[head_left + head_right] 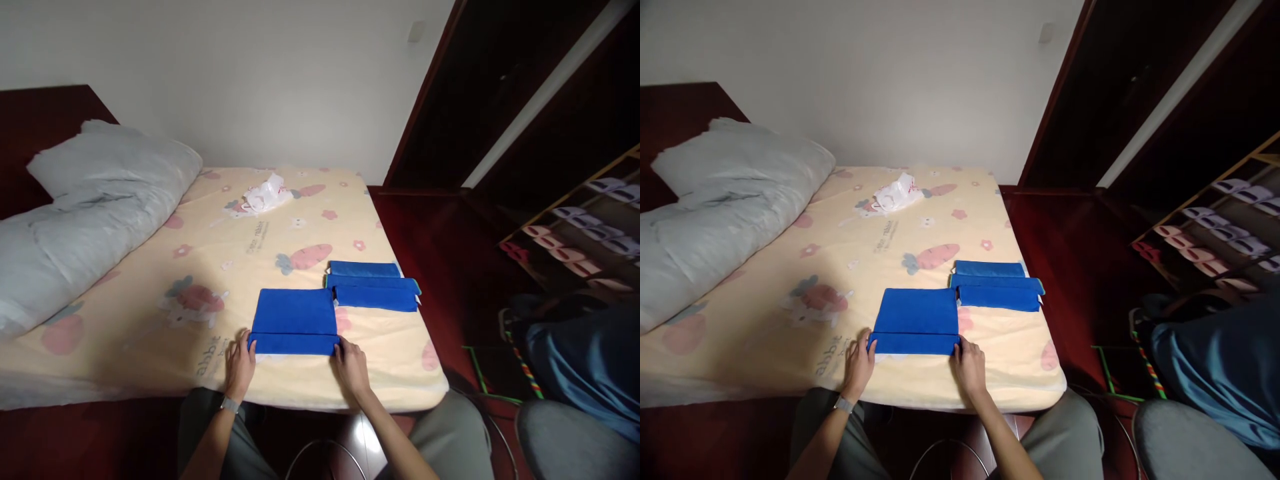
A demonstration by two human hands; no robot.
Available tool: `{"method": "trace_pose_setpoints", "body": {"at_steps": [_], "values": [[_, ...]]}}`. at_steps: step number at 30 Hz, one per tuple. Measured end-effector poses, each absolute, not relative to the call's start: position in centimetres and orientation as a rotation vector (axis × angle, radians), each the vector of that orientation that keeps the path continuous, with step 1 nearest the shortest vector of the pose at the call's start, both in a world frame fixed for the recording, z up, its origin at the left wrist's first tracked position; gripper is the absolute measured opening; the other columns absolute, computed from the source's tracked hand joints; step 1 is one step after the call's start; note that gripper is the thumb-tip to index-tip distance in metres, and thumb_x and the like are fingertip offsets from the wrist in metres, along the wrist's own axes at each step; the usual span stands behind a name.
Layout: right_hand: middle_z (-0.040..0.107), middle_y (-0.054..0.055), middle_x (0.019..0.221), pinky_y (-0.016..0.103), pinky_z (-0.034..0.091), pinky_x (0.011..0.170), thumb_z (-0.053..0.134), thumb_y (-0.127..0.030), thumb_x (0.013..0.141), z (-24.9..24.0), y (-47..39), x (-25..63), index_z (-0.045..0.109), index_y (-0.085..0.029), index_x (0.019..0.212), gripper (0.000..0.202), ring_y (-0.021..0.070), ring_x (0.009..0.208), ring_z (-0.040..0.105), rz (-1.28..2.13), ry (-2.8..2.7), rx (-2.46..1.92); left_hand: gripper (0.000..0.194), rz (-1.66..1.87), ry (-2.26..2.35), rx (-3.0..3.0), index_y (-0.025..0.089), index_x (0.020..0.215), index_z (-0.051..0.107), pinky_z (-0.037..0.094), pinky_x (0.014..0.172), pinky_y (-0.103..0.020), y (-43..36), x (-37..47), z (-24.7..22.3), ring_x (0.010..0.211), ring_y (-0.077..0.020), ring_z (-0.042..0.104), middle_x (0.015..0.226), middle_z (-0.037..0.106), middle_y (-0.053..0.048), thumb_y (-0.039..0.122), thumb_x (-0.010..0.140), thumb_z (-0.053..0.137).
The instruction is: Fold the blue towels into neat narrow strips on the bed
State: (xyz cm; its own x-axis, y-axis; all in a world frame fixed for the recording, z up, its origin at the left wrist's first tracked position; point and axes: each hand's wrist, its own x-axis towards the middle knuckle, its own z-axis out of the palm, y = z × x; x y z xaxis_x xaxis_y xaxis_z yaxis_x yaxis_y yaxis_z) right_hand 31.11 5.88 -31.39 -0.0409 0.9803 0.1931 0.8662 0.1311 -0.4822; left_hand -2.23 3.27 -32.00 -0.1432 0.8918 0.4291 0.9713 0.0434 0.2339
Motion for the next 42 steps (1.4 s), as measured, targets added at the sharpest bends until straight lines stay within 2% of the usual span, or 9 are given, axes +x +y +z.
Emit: {"method": "trace_pose_setpoints", "body": {"at_steps": [7,12,16,22,25,31,34,38,42], "values": [[0.07,0.013,0.087,0.037,0.041,0.079,0.036,-0.027,0.103,-31.2,6.2,30.7,0.064,-0.016,0.12,0.035,0.0273,0.086,0.063,0.142,-2.019,-1.833,0.041,-0.569,-2.081,-1.95,0.022,0.127,0.062,0.045,0.093,-0.048,3.8,-2.8,-31.4,0.096,-0.029,0.063,0.097,0.072,-0.012,0.035,0.101,0.034],[0.067,0.016,0.109,0.043,0.044,0.088,0.037,-0.027,0.102,-29.5,5.4,30.2,0.059,-0.017,0.13,0.037,0.0294,0.1,0.06,0.094,-1.968,-1.752,0.044,-0.574,-1.984,-2.101,0.024,0.138,0.056,0.042,0.106,-0.05,2.7,-1.4,-30.1,0.126,-0.0305,0.056,0.129,0.065,-0.014,0.024,0.099,0.036],[0.056,0.01,0.142,0.045,0.036,0.111,0.04,-0.023,0.1,-29.4,5.1,29.1,0.05,-0.019,0.143,0.044,0.0265,0.129,0.05,0.17,-2.267,-1.357,0.055,-0.359,-1.671,-2.511,0.031,0.155,0.034,0.033,0.119,-0.047,2.5,0.1,-29.4,0.145,-0.0249,0.04,0.157,0.044,-0.004,0.029,0.1,0.039],[0.039,0.009,0.157,0.045,0.032,0.119,0.044,-0.021,0.097,-32.2,6.2,30.4,0.031,-0.013,0.156,0.061,0.0241,0.146,0.035,0.1,-2.453,-1.255,0.064,-0.241,-1.715,-2.551,0.026,0.159,0.018,0.032,0.12,-0.044,3.3,-2.6,-30.6,0.148,-0.0221,0.036,0.161,0.035,-0.005,0.041,0.101,0.04],[0.038,0.01,0.158,0.046,0.031,0.121,0.044,-0.016,0.093,-32.9,6.7,31.7,0.03,-0.012,0.156,0.065,0.0233,0.147,0.033,0.104,-2.474,-1.264,0.064,-0.253,-1.705,-2.579,0.025,0.159,0.021,0.032,0.121,-0.042,3.6,-4.9,-31.1,0.147,-0.0216,0.036,0.161,0.036,-0.006,0.039,0.1,0.042],[0.044,0.012,0.154,0.046,0.035,0.12,0.044,-0.004,0.084,-33.0,7.2,32.8,0.038,-0.012,0.152,0.068,0.0218,0.144,0.04,0.284,-2.416,-1.252,0.057,-0.438,-1.809,-2.601,0.024,0.149,0.041,0.037,0.12,-0.041,3.9,-6.5,-31.3,0.142,-0.019,0.044,0.154,0.048,-0.005,0.018,0.092,0.043],[0.051,0.012,0.148,0.047,0.038,0.118,0.046,-0.007,0.086,-32.6,7.6,33.0,0.048,-0.015,0.142,0.057,0.0232,0.138,0.047,0.469,-2.276,-1.274,0.049,-0.641,-1.975,-2.588,0.024,0.136,0.053,0.041,0.117,-0.041,4.1,-6.3,-31.2,0.138,-0.0194,0.049,0.151,0.052,-0.005,0.014,0.089,0.044],[0.06,0.011,0.139,0.044,0.046,0.111,0.048,-0.021,0.095,-31.9,8.2,33.5,0.061,-0.02,0.124,0.032,0.0236,0.126,0.058,0.717,-2.072,-1.27,0.035,-1.029,-2.199,-2.544,0.026,0.122,0.06,0.05,0.107,-0.037,4.7,-6.2,-31.1,0.127,-0.0196,0.059,0.14,0.06,-0.005,0.021,0.091,0.045],[0.067,0.01,0.127,0.043,0.049,0.104,0.049,-0.032,0.099,-31.5,9.2,33.7,0.064,-0.022,0.122,0.03,0.0253,0.117,0.062,0.809,-1.955,-1.293,0.032,-1.31,-2.438,-2.389,0.023,0.117,0.063,0.053,0.1,-0.036,5.8,-6.2,-30.6,0.113,-0.0214,0.066,0.119,0.07,-0.007,0.04,0.096,0.047]]}}
